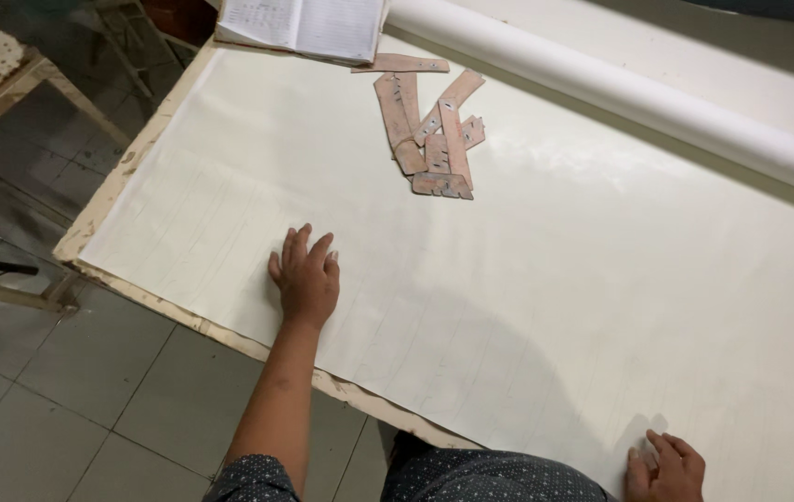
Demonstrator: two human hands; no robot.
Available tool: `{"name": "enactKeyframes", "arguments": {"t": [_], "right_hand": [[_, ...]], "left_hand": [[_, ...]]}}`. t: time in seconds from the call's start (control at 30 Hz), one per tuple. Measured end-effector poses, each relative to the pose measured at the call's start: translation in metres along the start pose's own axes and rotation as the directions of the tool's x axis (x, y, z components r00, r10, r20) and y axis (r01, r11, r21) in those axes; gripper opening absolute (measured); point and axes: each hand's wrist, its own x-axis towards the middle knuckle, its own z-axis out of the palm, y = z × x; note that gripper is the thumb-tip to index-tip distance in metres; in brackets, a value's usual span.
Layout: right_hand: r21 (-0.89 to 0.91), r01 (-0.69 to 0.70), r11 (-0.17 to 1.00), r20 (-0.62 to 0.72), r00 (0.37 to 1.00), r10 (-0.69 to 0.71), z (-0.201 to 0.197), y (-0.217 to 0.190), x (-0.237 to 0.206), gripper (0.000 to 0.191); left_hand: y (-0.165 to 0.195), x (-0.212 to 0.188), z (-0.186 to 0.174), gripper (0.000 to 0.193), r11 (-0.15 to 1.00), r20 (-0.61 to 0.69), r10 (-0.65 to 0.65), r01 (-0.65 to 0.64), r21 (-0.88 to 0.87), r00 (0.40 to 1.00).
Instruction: The person uses a curved wooden template and a pencil to trace repeated curved lines on a large white sheet laid on a table. They reposition the template multiple times to create a series of parallel curves across the sheet.
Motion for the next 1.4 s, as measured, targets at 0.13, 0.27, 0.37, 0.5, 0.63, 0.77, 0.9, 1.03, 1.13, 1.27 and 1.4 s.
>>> {"name": "enactKeyframes", "arguments": {"t": [0.13,0.27,0.37,0.5,0.63,0.77,0.9,1.03,1.13,1.27,1.4], "right_hand": [[-0.12,0.055,0.991,0.133,0.99,-0.038,-0.004,0.012,-0.004,0.048],[-0.074,-0.164,0.984,0.109,0.979,0.172,-0.009,0.006,-0.023,0.045],[-0.062,-0.183,0.981,0.087,0.978,0.188,-0.014,0.001,-0.028,0.042],[-0.011,-0.119,0.993,0.032,0.992,0.119,-0.018,0.004,-0.032,0.042],[-0.005,-0.112,0.994,0.007,0.994,0.112,-0.013,0.012,-0.033,0.04],[0.033,-0.111,0.993,-0.027,0.993,0.112,-0.009,0.016,-0.035,0.037],[0.052,-0.095,0.994,-0.045,0.994,0.097,-0.008,0.017,-0.034,0.038],[0.024,-0.155,0.988,0.021,0.988,0.154,-0.009,0.018,-0.034,0.039],[0.064,-0.148,0.987,-0.006,0.989,0.149,-0.011,0.018,-0.035,0.037],[0.097,-0.125,0.987,-0.006,0.992,0.126,-0.016,0.017,-0.035,0.037],[0.129,-0.141,0.982,0.017,0.99,0.14,-0.02,0.017,-0.036,0.036]], "left_hand": [[0.012,-0.014,0.008,0.038,0.997,-0.04,0.054,-0.051,0.061,0.998],[0.035,-0.032,0.018,0.035,0.995,0.043,0.099,-0.098,-0.03,0.994],[0.055,-0.051,0.026,0.038,0.987,0.101,0.149,-0.14,-0.084,0.984],[0.071,-0.063,0.034,0.04,0.988,0.083,0.148,-0.15,0.021,0.985],[0.095,-0.076,0.04,0.037,0.971,0.118,0.236,-0.229,-0.072,0.964],[0.122,-0.099,0.047,0.04,0.942,0.236,0.325,-0.293,-0.16,0.916],[0.138,-0.106,0.054,0.041,0.94,0.223,0.339,-0.339,-0.036,0.914],[0.16,-0.122,0.062,0.042,0.898,0.286,0.439,-0.409,-0.162,0.852],[0.182,-0.141,0.066,0.046,0.821,0.356,0.571,-0.511,-0.255,0.74],[0.2,-0.154,0.069,0.045,0.815,0.355,0.562,-0.574,-0.084,0.747],[0.222,-0.163,0.078,0.047,0.749,0.371,0.644,-0.65,-0.127,0.669]]}}
